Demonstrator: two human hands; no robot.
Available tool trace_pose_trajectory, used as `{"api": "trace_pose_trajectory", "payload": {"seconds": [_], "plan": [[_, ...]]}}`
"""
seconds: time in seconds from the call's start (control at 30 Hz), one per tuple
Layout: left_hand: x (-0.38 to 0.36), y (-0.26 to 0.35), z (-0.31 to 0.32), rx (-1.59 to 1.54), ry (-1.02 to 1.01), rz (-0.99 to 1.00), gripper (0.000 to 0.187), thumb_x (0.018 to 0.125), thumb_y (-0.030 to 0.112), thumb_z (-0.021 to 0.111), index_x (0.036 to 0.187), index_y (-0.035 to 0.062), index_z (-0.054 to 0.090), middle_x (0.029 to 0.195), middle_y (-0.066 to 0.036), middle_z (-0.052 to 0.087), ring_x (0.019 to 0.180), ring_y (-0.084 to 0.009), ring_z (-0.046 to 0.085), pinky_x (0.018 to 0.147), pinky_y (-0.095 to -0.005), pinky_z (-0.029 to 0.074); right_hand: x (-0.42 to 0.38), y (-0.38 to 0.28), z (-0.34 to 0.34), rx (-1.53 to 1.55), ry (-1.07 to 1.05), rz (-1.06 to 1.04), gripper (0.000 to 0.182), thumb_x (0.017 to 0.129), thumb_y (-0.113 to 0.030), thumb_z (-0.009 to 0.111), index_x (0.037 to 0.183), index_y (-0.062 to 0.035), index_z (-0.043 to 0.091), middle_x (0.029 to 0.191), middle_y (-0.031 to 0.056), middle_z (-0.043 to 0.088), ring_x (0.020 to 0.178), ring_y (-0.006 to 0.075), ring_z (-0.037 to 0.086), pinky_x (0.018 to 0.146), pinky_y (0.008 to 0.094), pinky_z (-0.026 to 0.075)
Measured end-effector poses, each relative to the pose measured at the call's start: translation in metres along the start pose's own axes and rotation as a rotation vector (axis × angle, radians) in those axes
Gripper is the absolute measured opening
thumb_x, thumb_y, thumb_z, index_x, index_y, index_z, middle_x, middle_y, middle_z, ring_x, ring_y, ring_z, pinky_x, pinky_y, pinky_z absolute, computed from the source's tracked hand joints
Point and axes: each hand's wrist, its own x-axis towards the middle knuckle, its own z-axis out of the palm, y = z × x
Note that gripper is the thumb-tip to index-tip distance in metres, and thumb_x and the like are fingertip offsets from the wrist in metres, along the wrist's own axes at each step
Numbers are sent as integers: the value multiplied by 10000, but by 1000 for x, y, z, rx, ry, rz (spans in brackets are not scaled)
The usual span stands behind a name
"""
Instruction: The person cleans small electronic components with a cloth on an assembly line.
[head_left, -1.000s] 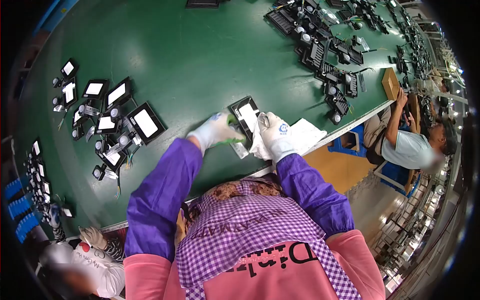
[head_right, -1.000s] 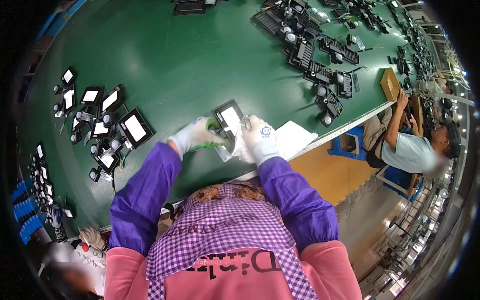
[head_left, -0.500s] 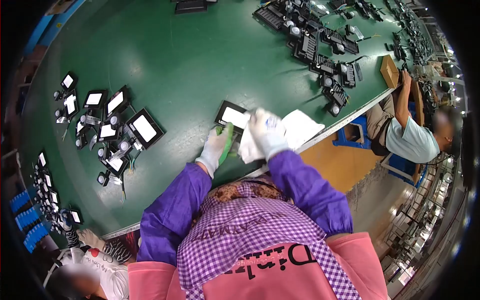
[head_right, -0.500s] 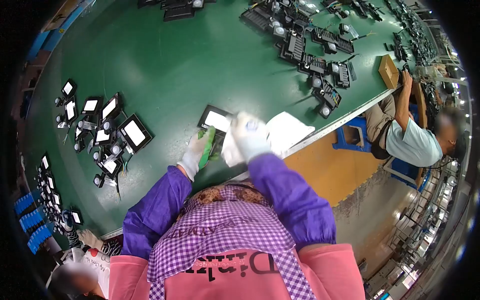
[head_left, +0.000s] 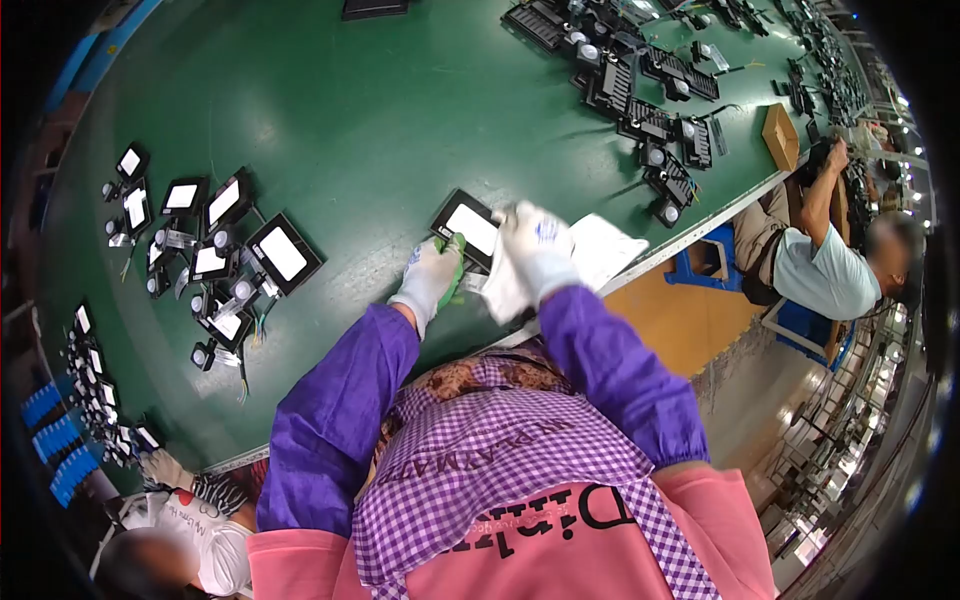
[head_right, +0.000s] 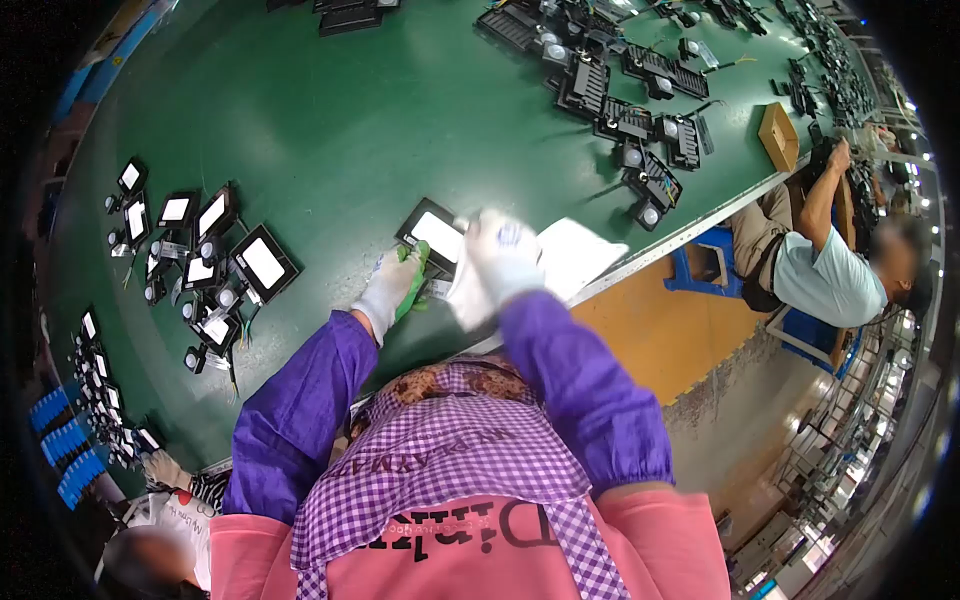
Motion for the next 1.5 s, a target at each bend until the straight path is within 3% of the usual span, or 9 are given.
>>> {"api": "trace_pose_trajectory", "payload": {"seconds": [0.13, 0.37, 0.63, 0.83, 1.07, 1.17, 1.23, 1.3, 1.5], "plan": [[1, 4, 0, -108, 9, -118, 323, 980, 349, 576, 967, 29, 618, 672, -33, 535, 560, -152, 534, 480, -362, 512, 41, 26, -34, -74, 94, -54, 252, 910, -278, 539, 949, -71, 678, 960, 181, 693, 924, 356, 667, 838, 452, 514], [2, 0, -6, -113, -81, -163, 283, 1001, 370, 540, 1055, 94, 566, 764, -47, 554, 573, -185, 561, 430, -366, 483, 6, 75, -22, -364, 228, -124, 295, 892, -298, 602, 1130, -126, 574, 1097, 99, 606, 1026, 327, 583, 825, 484, 478], [-3, 6, -8, -26, -55, -94, 324, 1001, 364, 544, 1084, 52, 573, 719, -37, 537, 586, -168, 525, 452, -362, 438, -33, 17, -3, -138, -16, -369, 257, 839, -176, 618, 1089, -127, 583, 971, 142, 634, 952, 344, 617, 842, 442, 506], [3, 19, -18, 133, -186, -116, 374, 997, 406, 527, 1028, 35, 565, 705, -42, 530, 525, -183, 520, 451, -370, 457, 13, -7, -25, -206, -314, -311, 236, 939, -313, 521, 1053, -130, 617, 999, 165, 681, 942, 362, 654, 832, 459, 507], [2, 20, -16, 442, -126, -8, 387, 962, 325, 530, 1145, -10, 598, 825, -164, 670, 620, -263, 660, 549, -410, 550, 82, -78, -8, -68, -320, -431, 274, 923, -341, 545, 1025, -93, 603, 952, 178, 682, 916, 386, 646, 801, 463, 498], [6, 12, -16, 428, -80, -16, 435, 963, 378, 503, 1116, -10, 627, 984, -228, 666, 878, -374, 639, 764, -453, 521, 54, -48, -9, 51, -153, -544, 241, 921, -308, 552, 1013, -91, 602, 963, 166, 676, 920, 380, 640, 813, 458, 491], [0, 24, -15, 382, -95, -87, 470, 965, 407, 484, 1117, -10, 636, 1082, -259, 660, 1029, -428, 621, 889, -474, 499, 34, -24, -22, -14, -313, -386, 198, 909, -285, 572, 997, -110, 603, 964, 161, 673, 922, 360, 644, 820, 452, 492], [-9, 42, -18, 345, -143, -174, 492, 972, 427, 475, 1143, -8, 628, 1113, -258, 652, 1070, -425, 605, 924, -471, 483, 27, -14, -24, -136, -324, -297, 191, 897, -301, 582, 995, -138, 606, 950, 135, 681, 918, 351, 650, 819, 453, 493], [4, 23, -18, 638, -104, 32, 406, 934, 300, 480, 1152, -13, 619, 1123, -273, 640, 1096, -426, 592, 940, -466, 471, 74, -61, -2, 5, -224, -462, 183, 889, -287, 581, 972, -127, 615, 904, 142, 684, 907, 345, 655, 811, 452, 502]]}}
